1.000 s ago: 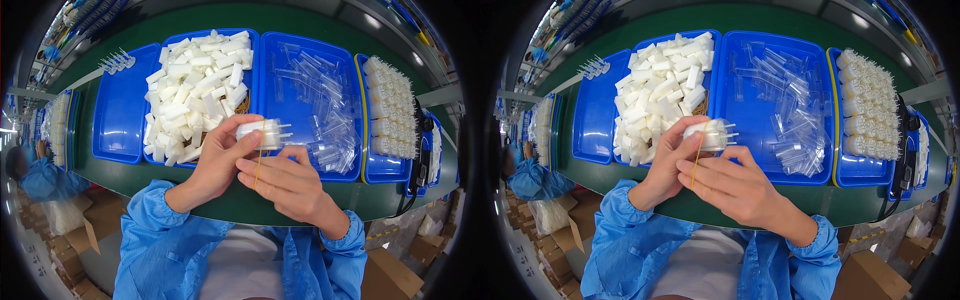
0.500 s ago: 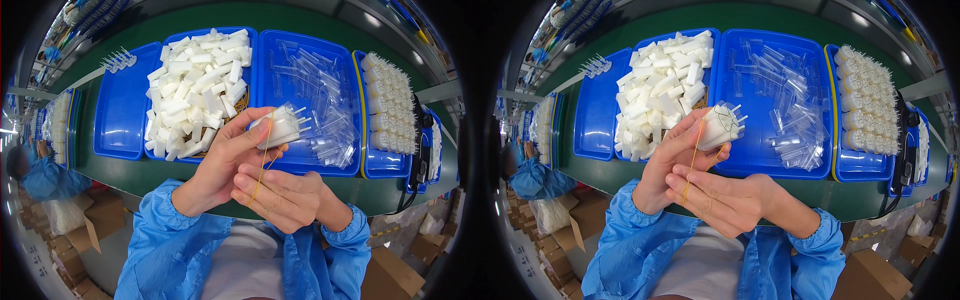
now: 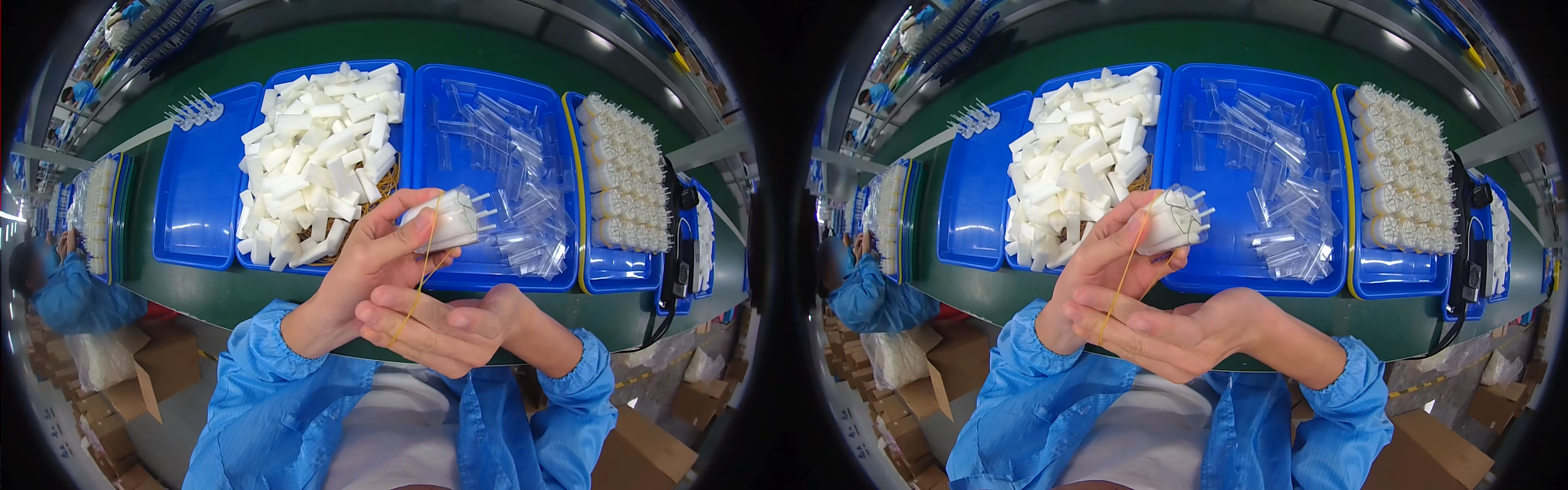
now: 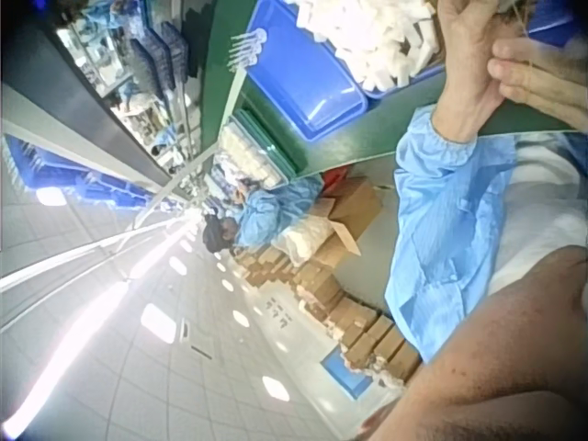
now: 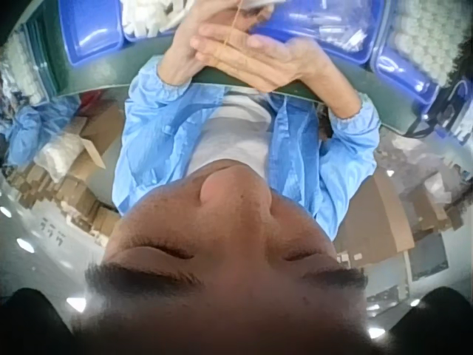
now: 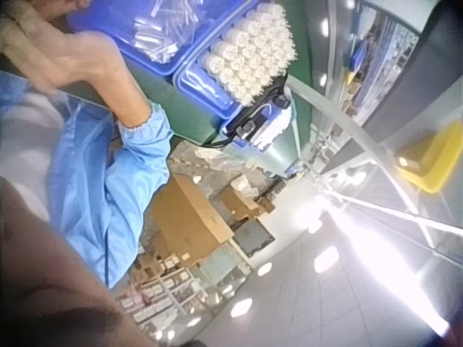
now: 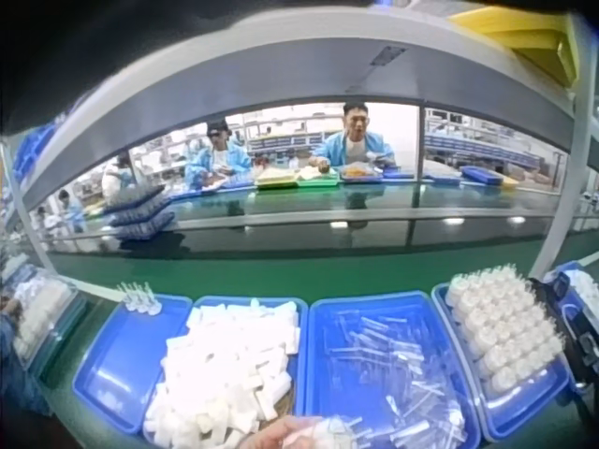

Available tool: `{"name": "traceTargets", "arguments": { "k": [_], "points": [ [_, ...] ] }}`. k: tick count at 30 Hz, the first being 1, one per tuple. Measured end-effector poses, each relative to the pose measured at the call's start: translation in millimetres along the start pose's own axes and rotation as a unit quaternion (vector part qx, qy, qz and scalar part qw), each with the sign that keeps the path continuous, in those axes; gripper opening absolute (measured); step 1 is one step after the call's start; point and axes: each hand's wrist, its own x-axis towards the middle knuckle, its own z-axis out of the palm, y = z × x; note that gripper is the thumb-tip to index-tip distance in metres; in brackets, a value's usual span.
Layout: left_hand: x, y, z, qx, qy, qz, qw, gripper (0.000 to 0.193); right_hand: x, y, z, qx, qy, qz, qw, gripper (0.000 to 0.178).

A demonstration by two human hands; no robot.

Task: The person assembles modular components by fitting white foam cylinders and clear plastic tubes onto the prongs of a plastic base and securing the completed bundle with a rubber band.

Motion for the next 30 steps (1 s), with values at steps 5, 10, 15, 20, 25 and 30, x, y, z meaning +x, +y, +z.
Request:
{"name": "traceTargets", "arguments": {
  "k": [5,10,15,20,25,30],
  "points": [
    [-4.1,6.3,12.8,0.008,0.019,0.088,0.996,0.04,5.0,7.1,-7.2,0.01,-0.105,0.043,0.993,0.035],
    [-8.6,14.0,14.9,0.023,0.046,0.073,0.996,0.037,19.4,32.5,-1.6,-0.019,-0.002,0.048,0.999,0.033],
    [-0.4,16.0,3.3,0.044,0.018,-0.022,0.999,0.032,28.7,41.1,-8.5,0.075,-0.04,-0.112,0.99,0.034],
    [4.3,8.4,-9.6,0.022,0.018,-0.035,0.999,0.033,31.2,33.8,-18.3,0.063,-0.117,-0.225,0.965,0.043],
    [-4.7,10.9,7.8,-0.008,0.004,0.11,0.994,0.042,20.5,15.1,-12.7,-0.057,-0.053,-0.045,0.996,0.04],
    [-10.2,11.3,24.6,-0.028,-0.025,0.23,0.972,0.045,40.9,-11.5,10.8,-0.059,0.092,0.319,0.942,0.08]
  ]
}}
